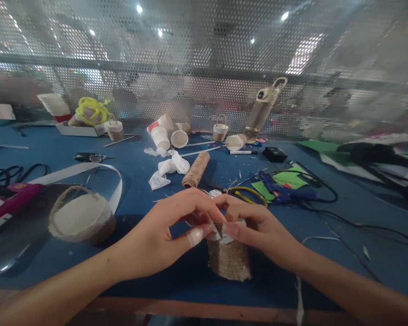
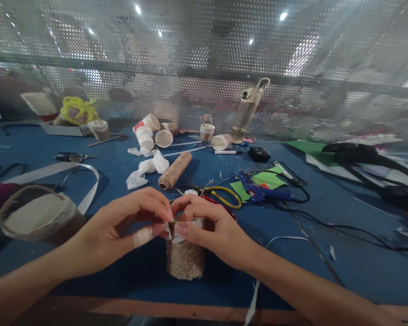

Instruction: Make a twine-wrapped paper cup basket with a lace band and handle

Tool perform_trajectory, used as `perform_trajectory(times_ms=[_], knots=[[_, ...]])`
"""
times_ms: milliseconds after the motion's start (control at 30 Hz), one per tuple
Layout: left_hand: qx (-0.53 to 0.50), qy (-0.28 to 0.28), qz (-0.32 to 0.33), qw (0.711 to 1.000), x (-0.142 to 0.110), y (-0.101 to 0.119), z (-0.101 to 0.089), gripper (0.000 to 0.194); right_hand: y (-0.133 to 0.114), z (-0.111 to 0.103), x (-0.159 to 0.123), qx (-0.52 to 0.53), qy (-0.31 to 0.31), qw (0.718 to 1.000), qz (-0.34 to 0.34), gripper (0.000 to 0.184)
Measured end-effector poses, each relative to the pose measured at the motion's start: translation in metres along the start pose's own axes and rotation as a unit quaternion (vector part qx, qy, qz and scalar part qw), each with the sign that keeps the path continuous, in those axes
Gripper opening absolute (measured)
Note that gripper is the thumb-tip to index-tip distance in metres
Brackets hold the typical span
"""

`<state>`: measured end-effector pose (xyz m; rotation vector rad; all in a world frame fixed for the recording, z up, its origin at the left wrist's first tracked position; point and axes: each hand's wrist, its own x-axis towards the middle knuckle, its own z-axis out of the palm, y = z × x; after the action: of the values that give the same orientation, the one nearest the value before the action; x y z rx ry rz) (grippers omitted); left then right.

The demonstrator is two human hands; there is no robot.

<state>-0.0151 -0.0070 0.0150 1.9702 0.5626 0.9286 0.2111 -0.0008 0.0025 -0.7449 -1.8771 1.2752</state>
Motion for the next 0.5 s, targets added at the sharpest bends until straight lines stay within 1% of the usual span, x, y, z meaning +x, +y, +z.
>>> perform_trajectory(times_ms=[100, 200, 367, 500], knots=[[0.056, -0.009, 0.043, 0.997, 0.0004, 0.0035, -0.0011, 0.023, -0.0020, 0.0007, 0.0001, -0.008, -0.009, 1.000, -0.009, 0.031], [0.078, -0.019, 0.076, 0.994, 0.0013, 0.0057, -0.0022, 0.026, -0.0029, 0.0007, -0.0007, -0.026, -0.012, 0.999, -0.023, 0.032], [0.108, -0.033, 0.079, 0.990, 0.0014, 0.0033, -0.0016, 0.029, -0.0032, -0.0004, -0.0017, -0.048, -0.020, 0.998, -0.044, 0.028], [0.113, -0.037, 0.088, 0.989, 0.0018, 0.0000, -0.0008, 0.029, -0.0025, -0.0007, -0.0028, -0.050, -0.016, 0.998, -0.046, 0.032]])
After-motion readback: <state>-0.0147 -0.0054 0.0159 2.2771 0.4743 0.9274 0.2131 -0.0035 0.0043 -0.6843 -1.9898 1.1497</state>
